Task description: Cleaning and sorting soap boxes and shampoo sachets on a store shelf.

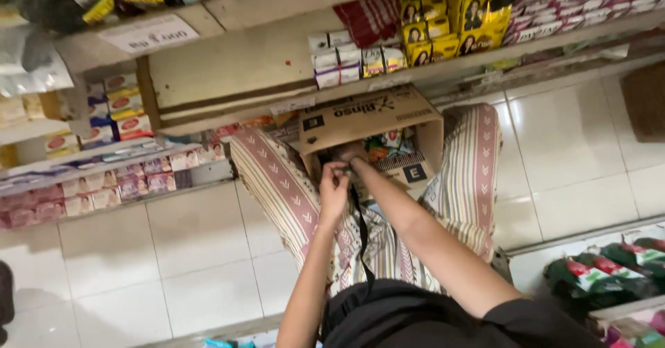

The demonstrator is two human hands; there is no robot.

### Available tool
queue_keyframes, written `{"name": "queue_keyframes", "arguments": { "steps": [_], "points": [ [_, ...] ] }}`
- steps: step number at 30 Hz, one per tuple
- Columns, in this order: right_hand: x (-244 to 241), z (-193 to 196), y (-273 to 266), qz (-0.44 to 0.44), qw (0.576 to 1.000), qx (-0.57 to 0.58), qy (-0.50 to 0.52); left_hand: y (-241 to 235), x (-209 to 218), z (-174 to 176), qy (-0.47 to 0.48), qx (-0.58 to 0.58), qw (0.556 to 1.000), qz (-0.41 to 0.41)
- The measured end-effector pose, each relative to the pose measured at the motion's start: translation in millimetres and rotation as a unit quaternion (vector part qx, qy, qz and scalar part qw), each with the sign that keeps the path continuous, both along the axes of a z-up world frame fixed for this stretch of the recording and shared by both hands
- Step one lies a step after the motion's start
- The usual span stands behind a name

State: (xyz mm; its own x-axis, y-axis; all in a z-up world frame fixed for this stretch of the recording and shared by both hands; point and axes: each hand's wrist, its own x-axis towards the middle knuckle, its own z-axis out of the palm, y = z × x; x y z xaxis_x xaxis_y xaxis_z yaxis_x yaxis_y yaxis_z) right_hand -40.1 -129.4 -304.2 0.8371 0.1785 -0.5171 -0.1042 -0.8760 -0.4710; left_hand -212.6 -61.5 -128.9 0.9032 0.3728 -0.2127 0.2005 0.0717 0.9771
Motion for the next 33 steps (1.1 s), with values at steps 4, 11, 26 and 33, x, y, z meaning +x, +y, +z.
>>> {"name": "queue_keyframes", "arguments": {
  "steps": [4, 11, 26, 33],
  "points": [
    [-7, 4, -7, -0.012, 1.0, 0.011, 0.003, 2, 2, -14, 0.02, -0.059, 0.998, 0.006],
    [-25, -46, -71, -0.035, 0.993, 0.103, -0.042, -6, 9, -48, 0.076, -0.076, 0.99, 0.086],
    [-37, -7, -17, 0.162, 0.975, -0.148, 0.042, -10, 17, -38, 0.154, -0.17, 0.966, 0.121],
    [-35, 10, -2, 0.115, 0.975, -0.178, 0.062, -10, 17, -17, 0.157, -0.139, 0.971, 0.112]
  ]
}}
